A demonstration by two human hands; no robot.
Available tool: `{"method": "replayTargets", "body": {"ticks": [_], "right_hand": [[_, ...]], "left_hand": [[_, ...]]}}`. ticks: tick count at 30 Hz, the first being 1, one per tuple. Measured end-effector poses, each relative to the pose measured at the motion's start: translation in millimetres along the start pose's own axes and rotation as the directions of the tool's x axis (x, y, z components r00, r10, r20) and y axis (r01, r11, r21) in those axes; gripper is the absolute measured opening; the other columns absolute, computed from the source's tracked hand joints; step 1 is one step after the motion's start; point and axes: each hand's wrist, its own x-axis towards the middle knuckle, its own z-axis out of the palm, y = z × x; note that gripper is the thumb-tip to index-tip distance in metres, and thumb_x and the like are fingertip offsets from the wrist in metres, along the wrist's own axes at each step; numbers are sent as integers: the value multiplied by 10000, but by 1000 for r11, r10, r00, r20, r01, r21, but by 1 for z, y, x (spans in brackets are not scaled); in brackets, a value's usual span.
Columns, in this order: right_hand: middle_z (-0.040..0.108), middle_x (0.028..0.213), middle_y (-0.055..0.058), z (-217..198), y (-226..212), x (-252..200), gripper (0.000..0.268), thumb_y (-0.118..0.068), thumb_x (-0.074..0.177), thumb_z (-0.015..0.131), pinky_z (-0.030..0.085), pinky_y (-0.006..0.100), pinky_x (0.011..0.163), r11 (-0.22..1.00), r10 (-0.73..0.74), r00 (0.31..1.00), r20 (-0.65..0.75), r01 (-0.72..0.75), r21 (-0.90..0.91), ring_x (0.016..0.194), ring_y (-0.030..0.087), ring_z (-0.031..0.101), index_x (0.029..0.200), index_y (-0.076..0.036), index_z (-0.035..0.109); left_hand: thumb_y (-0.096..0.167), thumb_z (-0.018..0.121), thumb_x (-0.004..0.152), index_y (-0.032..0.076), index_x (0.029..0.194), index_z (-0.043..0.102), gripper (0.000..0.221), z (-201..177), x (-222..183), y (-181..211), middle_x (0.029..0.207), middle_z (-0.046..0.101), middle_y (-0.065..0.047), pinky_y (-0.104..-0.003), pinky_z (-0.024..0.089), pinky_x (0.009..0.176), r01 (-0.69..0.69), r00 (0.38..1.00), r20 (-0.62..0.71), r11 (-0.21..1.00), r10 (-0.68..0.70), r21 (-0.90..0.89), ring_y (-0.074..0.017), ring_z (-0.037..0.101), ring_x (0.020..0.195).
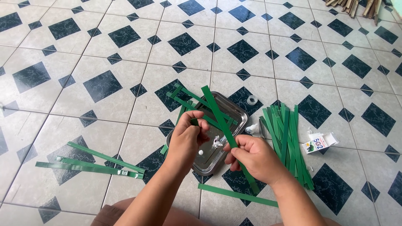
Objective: Gluing green plastic strips together to form a structure using a tube of adhesive on a metal tray.
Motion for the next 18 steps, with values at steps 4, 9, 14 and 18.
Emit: {"method": "replayTargets", "body": {"ticks": [4, 9, 14, 18], "right_hand": [[641, 510, 171, -1, 5, 2, 210, -24, 776, 460, 486, 266, 400, 999, 28, 1000, -14, -28, -47, 403, 191, 585, 730, 52, 650], [605, 483, 155, -1, 12, 5, 240, -86, 840, 457, 460, 239, 354, 999, -20, 998, -52, 18, -41, 355, 162, 536, 764, 37, 648], [653, 533, 174, 4, 4, 4, 214, -58, 817, 468, 486, 261, 388, 999, 20, 998, -53, -22, -37, 397, 183, 585, 756, 36, 651], [680, 583, 181, 8, 3, 4, 184, -50, 815, 473, 498, 256, 412, 1000, 23, 1000, -7, -23, 4, 445, 188, 624, 774, 36, 631]], "left_hand": [[-2, 304, 845, -1, 1144, 404, 316, 0, 5, 4, 884, 566, -76, -246, 466, 683, -31, 999, -29, 997, 29, -70, -105, 550, 752], [146, 361, 927, 41, 1092, 481, 229, -3, 5, 7, 1094, 602, -149, -354, 456, 808, 20, 1000, -15, 995, -22, -99, -216, 573, 867], [142, 362, 928, 29, 1057, 515, 230, -4, 7, -2, 1022, 614, -133, -319, 469, 758, 55, 998, -28, 988, -60, -141, -188, 585, 838], [108, 376, 918, 17, 1049, 550, 236, 0, -1, 2, 746, 509, -55, -244, 429, 595, 64, 995, -72, 994, -71, -88, -98, 423, 625]]}}
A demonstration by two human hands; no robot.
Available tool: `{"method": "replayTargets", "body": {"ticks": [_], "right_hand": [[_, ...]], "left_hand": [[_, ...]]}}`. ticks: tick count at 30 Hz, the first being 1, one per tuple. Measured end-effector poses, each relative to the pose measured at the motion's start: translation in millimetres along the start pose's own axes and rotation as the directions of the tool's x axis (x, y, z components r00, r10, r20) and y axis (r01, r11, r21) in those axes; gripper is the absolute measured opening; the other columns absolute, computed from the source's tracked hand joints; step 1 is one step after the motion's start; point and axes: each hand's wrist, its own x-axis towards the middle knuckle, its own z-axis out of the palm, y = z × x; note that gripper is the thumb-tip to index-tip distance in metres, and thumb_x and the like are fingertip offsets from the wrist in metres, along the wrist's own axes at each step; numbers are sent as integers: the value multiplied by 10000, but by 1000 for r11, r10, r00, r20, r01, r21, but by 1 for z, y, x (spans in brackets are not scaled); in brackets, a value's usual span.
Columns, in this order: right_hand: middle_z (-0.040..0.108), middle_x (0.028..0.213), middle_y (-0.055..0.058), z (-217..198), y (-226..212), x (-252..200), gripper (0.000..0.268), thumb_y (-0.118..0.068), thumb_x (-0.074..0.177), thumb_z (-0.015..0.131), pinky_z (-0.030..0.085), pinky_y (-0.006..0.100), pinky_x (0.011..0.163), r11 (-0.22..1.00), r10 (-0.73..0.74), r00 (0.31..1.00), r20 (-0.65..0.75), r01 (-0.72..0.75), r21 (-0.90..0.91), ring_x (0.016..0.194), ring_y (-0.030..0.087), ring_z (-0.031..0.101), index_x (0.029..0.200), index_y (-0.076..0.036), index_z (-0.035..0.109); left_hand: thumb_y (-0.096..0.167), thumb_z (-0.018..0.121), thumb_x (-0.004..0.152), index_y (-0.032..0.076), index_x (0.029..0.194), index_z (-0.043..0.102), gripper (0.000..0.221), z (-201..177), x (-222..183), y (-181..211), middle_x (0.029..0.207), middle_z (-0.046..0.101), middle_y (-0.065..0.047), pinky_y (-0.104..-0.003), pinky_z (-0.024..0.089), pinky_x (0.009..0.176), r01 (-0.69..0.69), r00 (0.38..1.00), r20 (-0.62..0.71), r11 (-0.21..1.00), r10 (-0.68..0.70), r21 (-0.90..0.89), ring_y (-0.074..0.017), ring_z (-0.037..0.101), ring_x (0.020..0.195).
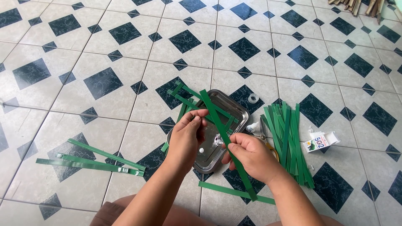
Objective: Gluing green plastic strips together to form a structure using a tube of adhesive on a metal tray.
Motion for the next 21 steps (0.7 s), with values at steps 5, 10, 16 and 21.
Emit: {"method": "replayTargets", "body": {"ticks": [5, 10, 16, 21], "right_hand": [[679, 596, 176, 5, 5, 2, 171, -39, 823, 471, 502, 247, 419, 999, 19, 997, 81, -22, 38, 457, 186, 624, 815, 39, 623], [678, 598, 152, 7, 2, -1, 152, -47, 830, 489, 513, 228, 451, 999, 34, 985, 170, -39, 23, 487, 158, 633, 838, 30, 620], [684, 646, 147, -35, -5, -4, 222, -91, 734, 540, 453, 243, 451, 866, 292, 934, -206, -350, -357, 495, 189, 581, 903, -18, 664], [650, 701, 134, -54, 32, 15, 270, -135, 702, 602, 467, 262, 439, 978, 147, 858, -491, -200, -58, 531, 191, 572, 948, -31, 638]], "left_hand": [[147, 416, 888, 15, 1021, 574, 245, 4, -3, -6, 646, 338, 16, -251, 409, 587, 31, 999, -15, 999, -31, 26, -72, 312, 587], [215, 484, 892, 26, 940, 605, 229, 9, 0, -17, 602, 305, 35, -289, 480, 636, 34, 999, 8, 999, -34, 35, -76, 344, 565], [272, 483, 893, 36, 861, 604, 268, 3, 4, -13, 602, 439, -53, -342, 564, 565, 13, 999, -39, 987, -6, 159, -136, 509, 591], [309, 508, 868, 65, 759, 619, 289, 7, 2, -12, 488, 509, -172, -338, 523, 409, 74, 996, 17, 951, -82, 299, -282, 606, 435]]}}
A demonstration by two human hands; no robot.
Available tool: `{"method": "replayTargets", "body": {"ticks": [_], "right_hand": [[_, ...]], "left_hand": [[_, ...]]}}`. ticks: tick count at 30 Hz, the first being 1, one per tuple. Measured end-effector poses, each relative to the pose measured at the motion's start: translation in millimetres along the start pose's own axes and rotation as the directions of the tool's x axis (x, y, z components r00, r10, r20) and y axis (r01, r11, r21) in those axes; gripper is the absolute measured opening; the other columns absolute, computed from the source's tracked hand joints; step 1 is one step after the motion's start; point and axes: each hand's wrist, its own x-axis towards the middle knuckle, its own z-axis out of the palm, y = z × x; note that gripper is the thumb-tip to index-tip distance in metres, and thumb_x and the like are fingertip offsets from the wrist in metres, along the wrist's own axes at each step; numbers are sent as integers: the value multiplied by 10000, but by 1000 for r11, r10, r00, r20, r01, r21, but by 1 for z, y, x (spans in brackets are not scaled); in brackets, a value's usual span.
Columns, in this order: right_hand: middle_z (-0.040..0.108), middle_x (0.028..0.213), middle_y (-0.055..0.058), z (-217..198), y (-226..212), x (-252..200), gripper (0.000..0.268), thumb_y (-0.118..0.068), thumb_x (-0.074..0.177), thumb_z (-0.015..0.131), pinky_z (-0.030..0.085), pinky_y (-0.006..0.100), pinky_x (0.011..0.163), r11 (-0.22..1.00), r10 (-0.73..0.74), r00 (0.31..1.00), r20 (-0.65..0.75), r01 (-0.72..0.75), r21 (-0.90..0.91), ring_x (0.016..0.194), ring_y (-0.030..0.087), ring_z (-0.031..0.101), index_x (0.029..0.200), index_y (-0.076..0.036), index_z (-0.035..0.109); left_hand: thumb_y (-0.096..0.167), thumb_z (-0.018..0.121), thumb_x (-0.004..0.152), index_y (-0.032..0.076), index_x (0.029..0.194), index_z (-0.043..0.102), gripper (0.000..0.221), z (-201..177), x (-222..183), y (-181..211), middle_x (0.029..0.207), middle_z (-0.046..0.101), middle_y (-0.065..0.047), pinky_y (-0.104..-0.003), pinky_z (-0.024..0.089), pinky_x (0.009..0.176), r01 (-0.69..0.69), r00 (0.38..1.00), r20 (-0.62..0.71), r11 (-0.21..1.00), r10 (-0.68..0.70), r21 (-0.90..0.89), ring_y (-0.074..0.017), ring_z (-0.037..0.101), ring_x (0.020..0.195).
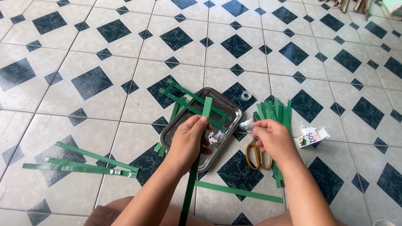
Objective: Gluing green plastic strips together to form a structure using a tube of adhesive on a metal tray.
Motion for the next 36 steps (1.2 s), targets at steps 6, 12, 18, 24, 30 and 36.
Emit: {"method": "replayTargets", "body": {"ticks": [6, 12, 18, 24, 30, 36], "right_hand": [[639, 703, 179, 32, -14, -23, 269, -149, 768, 593, 475, 234, 426, 871, -288, 929, 231, 154, 468, 573, 195, 610, 951, 47, 608], [581, 499, 155, 31, 2, -12, 110, -57, 750, 635, 427, 212, 377, 874, -318, 921, 227, 192, 446, 439, 177, 556, 729, 49, 612], [545, 483, 177, 27, -10, -22, 318, -193, 871, 543, 422, 249, 312, 862, -215, 975, 65, 158, 482, 351, 195, 521, 657, 38, 589], [577, 475, 190, 25, -7, -19, 233, -100, 758, 661, 425, 235, 331, 900, -313, 920, 237, 207, 384, 370, 170, 526, 604, 57, 585], [577, 561, 135, 14, -5, -12, 186, -147, 841, 582, 450, 238, 339, 834, -247, 966, 71, 175, 523, 409, 141, 526, 747, 13, 595], [590, 537, 158, 28, -2, -17, 182, -98, 785, 621, 445, 240, 335, 879, -305, 914, 268, 163, 447, 394, 148, 527, 673, 44, 601]], "left_hand": [[241, 462, 878, 53, 749, 624, 280, 7, -1, -18, 420, 464, -91, -253, 450, 363, -61, 976, 213, 990, 32, 131, -177, 529, 374], [309, 461, 886, 130, 744, 651, 297, 20, -8, -25, 483, 565, -60, -298, 484, 501, -190, 957, 279, 893, 76, 407, -202, 562, 482], [203, 435, 908, 40, 774, 657, 306, 27, -14, -14, 459, 532, -110, -267, 442, 529, -140, 957, 285, 943, 51, 301, -187, 488, 432], [233, 449, 901, 67, 761, 661, 303, 22, -11, -19, 453, 535, -88, -267, 444, 513, -153, 966, 248, 940, 76, 305, -180, 509, 428], [211, 419, 911, 38, 789, 639, 305, 18, -15, -10, 441, 504, -65, -247, 436, 500, -119, 964, 261, 959, 50, 257, -140, 491, 403], [224, 417, 918, 34, 803, 637, 313, 17, -10, -18, 443, 502, -70, -247, 449, 487, -119, 956, 289, 966, 49, 229, -142, 500, 390]]}}
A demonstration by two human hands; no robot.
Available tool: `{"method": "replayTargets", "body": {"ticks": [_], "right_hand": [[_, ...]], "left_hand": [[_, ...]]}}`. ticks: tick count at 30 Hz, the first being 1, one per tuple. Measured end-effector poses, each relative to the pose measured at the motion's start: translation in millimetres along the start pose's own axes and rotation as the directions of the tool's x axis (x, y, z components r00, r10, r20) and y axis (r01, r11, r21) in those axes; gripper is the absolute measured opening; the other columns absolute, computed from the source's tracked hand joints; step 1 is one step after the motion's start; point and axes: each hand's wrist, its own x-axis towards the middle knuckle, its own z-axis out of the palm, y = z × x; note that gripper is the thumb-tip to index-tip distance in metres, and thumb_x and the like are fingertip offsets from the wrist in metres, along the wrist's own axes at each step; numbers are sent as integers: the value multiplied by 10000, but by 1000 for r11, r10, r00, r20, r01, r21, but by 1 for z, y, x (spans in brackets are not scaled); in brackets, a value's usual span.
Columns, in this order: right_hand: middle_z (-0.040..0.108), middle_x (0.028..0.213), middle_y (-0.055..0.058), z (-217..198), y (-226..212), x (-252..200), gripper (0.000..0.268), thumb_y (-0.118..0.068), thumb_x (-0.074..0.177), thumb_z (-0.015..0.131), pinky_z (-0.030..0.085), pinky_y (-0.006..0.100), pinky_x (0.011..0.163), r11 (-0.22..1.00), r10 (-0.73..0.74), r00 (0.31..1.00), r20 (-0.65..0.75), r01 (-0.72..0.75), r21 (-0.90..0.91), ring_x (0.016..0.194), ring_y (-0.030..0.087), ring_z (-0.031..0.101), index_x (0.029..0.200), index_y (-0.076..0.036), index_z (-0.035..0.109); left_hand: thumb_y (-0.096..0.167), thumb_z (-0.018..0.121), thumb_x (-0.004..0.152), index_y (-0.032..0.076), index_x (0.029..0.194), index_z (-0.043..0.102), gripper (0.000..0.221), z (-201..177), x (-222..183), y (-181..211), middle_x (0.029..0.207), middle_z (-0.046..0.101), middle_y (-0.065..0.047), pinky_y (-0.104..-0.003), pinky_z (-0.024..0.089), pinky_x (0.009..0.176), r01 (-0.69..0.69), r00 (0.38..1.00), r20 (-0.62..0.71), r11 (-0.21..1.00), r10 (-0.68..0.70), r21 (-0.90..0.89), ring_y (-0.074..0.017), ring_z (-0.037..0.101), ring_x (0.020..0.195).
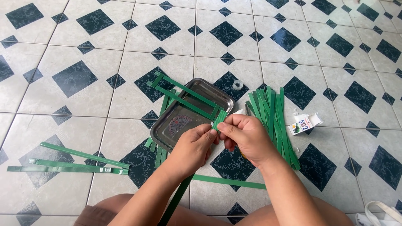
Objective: Gluing green plastic strips together to form a structure using a tube of adhesive on a metal tray.
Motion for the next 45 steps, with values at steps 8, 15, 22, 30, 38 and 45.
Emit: {"method": "replayTargets", "body": {"ticks": [8, 15, 22, 30, 38, 45], "right_hand": [[580, 586, 138, -10, -10, -1, 133, -105, 805, 565, 439, 239, 361, 986, 45, 997, -62, -35, 165, 440, 153, 530, 797, 26, 588], [578, 561, 165, -2, -2, -2, 102, -51, 768, 581, 447, 242, 378, 992, 40, 999, 1, -40, 123, 442, 168, 544, 737, 46, 585], [543, 497, 145, 1, -3, -4, 117, -32, 758, 567, 442, 239, 392, 998, -31, 999, -35, 33, 53, 426, 144, 513, 659, 31, 573], [430, 473, 80, 10, -9, -8, 74, 15, 708, 485, 376, 215, 387, 988, -60, 990, -129, 77, 133, 406, 113, 436, 684, 14, 555], [445, 459, 105, -7, -12, -6, 116, -20, 669, 467, 389, 261, 376, 991, 59, 998, -2, -58, 123, 396, 161, 446, 671, 29, 572], [451, 305, 136, -12, -28, -11, 230, -95, 707, 627, 312, 223, 323, 904, 108, 994, 34, -84, -420, 289, 149, 386, 538, 61, 621]], "left_hand": [[155, 398, 907, 4, 734, 533, 266, 0, -5, 15, 414, 397, -78, -212, 381, 380, 78, 994, 103, 951, -49, -300, -125, 423, 319], [189, 412, 917, 18, 740, 550, 282, -1, -1, 5, 425, 423, -79, -199, 403, 390, 40, 993, 115, 974, -14, -224, -120, 444, 306], [178, 414, 915, 17, 729, 539, 275, 2, -2, 6, 421, 410, -71, -195, 389, 375, 30, 991, 131, 973, 1, -230, -110, 433, 301], [174, 455, 888, 12, 720, 496, 236, 9, -6, 10, 455, 349, -83, -193, 330, 322, 165, 973, 222, 844, -56, -511, -117, 377, 401], [162, 443, 886, 15, 726, 474, 220, 3, -6, 9, 486, 308, -50, -184, 316, 314, 172, 972, 230, 795, -42, -581, -110, 362, 437], [174, 454, 888, 0, 725, 503, 244, -3, -5, 13, 493, 331, -47, -209, 358, 307, 83, 987, 164, 874, -4, -480, -120, 413, 405]]}}
